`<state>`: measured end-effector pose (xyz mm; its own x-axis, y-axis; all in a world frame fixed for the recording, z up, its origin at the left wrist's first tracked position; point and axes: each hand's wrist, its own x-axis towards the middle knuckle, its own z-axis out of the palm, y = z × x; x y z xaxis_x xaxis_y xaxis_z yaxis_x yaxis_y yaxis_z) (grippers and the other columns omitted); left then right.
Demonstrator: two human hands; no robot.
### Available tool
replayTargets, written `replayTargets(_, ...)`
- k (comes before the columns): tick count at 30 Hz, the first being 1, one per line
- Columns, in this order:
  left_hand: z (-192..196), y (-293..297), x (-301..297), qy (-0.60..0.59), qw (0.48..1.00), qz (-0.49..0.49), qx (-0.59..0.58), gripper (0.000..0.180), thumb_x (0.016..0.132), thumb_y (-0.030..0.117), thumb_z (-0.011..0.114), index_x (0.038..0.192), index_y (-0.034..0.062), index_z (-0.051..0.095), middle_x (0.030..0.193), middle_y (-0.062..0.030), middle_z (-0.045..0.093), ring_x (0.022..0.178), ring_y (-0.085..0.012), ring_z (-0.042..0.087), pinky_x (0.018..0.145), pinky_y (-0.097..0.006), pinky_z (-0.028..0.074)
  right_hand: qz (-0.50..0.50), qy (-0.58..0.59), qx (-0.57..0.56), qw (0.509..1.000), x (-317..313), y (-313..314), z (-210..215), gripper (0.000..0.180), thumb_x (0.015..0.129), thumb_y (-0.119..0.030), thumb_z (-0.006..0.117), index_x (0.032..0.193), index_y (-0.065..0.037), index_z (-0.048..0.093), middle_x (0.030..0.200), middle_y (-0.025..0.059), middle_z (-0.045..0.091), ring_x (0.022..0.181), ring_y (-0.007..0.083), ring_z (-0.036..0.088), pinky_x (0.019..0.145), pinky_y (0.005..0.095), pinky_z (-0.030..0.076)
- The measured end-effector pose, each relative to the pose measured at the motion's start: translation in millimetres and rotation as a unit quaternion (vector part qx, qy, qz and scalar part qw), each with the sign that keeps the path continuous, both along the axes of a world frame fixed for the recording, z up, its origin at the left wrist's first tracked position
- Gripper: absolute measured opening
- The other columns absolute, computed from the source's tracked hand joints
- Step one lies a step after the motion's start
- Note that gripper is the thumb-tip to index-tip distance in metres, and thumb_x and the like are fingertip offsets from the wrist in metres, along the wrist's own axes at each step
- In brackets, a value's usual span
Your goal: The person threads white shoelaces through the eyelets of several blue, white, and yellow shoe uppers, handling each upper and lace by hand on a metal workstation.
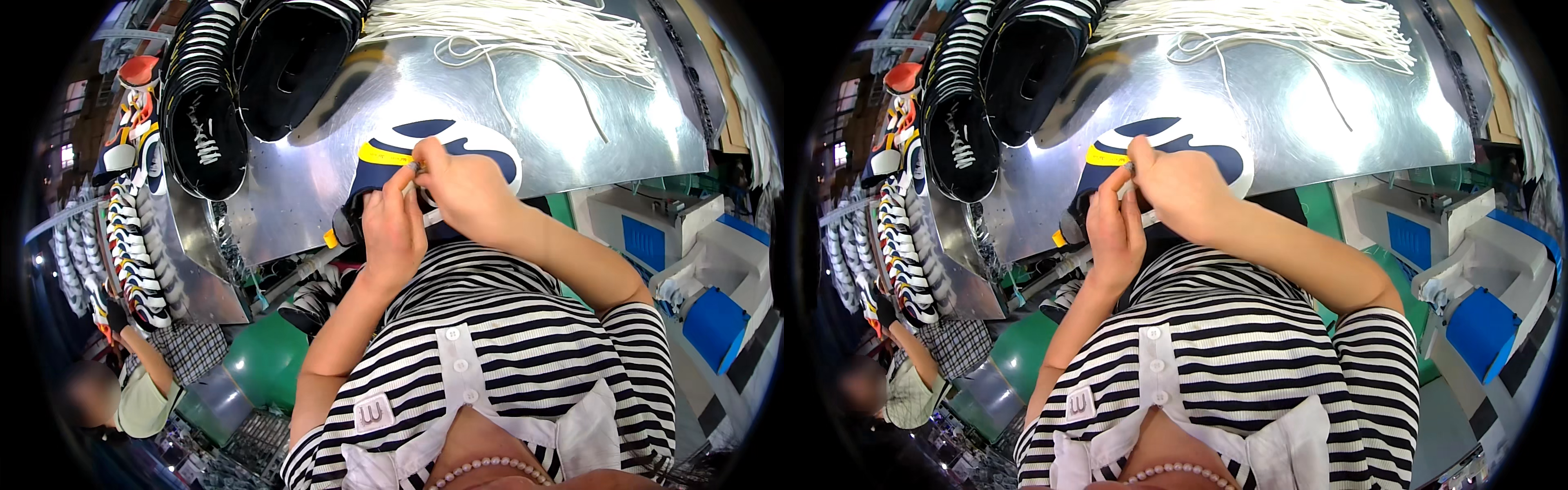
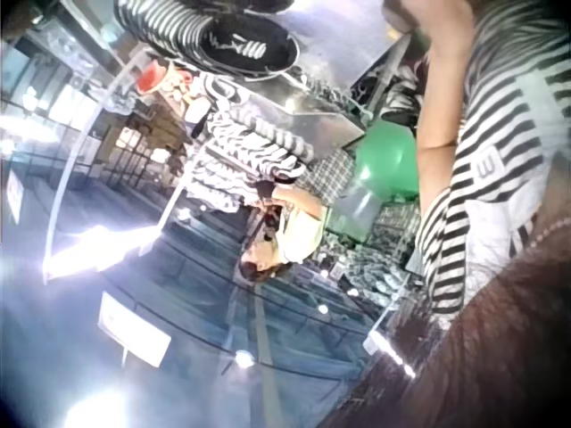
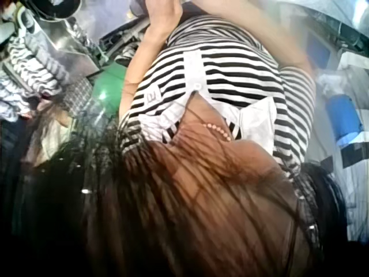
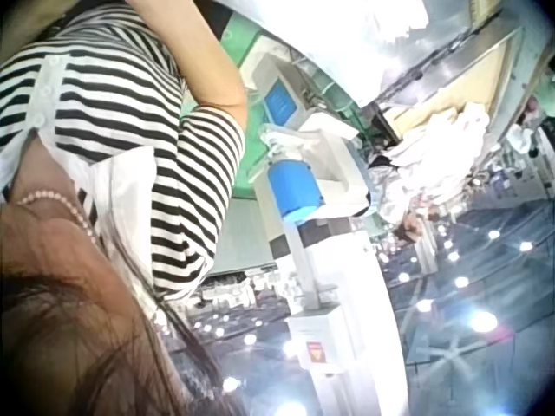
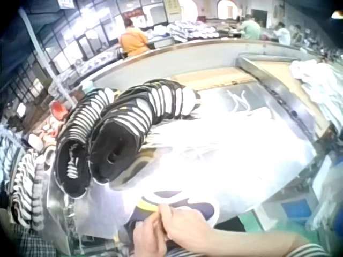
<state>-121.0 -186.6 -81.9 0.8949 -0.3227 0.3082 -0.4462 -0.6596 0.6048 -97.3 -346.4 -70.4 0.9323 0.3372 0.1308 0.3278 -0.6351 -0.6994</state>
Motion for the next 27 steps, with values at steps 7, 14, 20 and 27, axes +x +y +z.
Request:
replayTargets(7, 5.9, 5.8, 4.2, 0.187, 0.955, 0.079, -0.217, 0.027, 0.090, 0.001, 0.064, 0.116, -0.0037, 0.057, 0.097, -0.0131, 0.066, 0.085, -0.0170, 0.065, 0.072, -0.029, 0.051, -0.033, -0.020, -0.041, 0.998, -1.9, -37.3, 35.5, 0.013, 0.090, -0.013, 0.061, 0.098, -0.005, 0.056, 0.079, 0.0107, 0.067, 0.069, 0.0305, 0.067, 0.058, 0.0404, 0.051)
replayTargets(14, -1.3, -4.0, 23.0, 0.216, 0.936, 0.102, -0.258, 0.028, 0.086, -0.005, 0.063, 0.113, -0.0023, 0.057, 0.093, -0.0087, 0.068, 0.080, -0.0111, 0.064, 0.073, -0.023, 0.049, -0.145, -0.061, 0.081, 0.984, 2.9, -29.8, -18.3, 0.013, 0.093, -0.015, 0.061, 0.103, -0.006, 0.061, 0.087, 0.0107, 0.068, 0.072, 0.0318, 0.066, 0.062, 0.0396, 0.051)
replayTargets(20, 27.8, 21.0, 27.8, 0.372, 0.838, 0.074, -0.391, 0.036, 0.085, -0.005, 0.055, 0.120, 0.0000, 0.053, 0.090, -0.0078, 0.066, 0.086, -0.0133, 0.063, 0.084, -0.028, 0.049, -0.179, -0.070, 0.106, 0.976, 17.2, -31.4, -35.2, 0.019, 0.092, -0.021, 0.065, 0.105, -0.007, 0.062, 0.081, 0.0103, 0.067, 0.068, 0.0291, 0.065, 0.058, 0.0369, 0.049)
replayTargets(27, 52.8, 10.3, -4.7, 0.026, 0.993, -0.031, 0.109, 0.043, 0.081, 0.018, 0.077, 0.117, 0.0018, 0.059, 0.105, -0.0169, 0.063, 0.098, -0.0351, 0.060, 0.086, -0.042, 0.048, -0.150, 0.178, 0.197, 0.952, -23.8, -60.9, -3.0, 0.027, 0.090, -0.028, 0.069, 0.101, -0.005, 0.065, 0.068, 0.0120, 0.064, 0.062, 0.0283, 0.064, 0.059, 0.0345, 0.049)
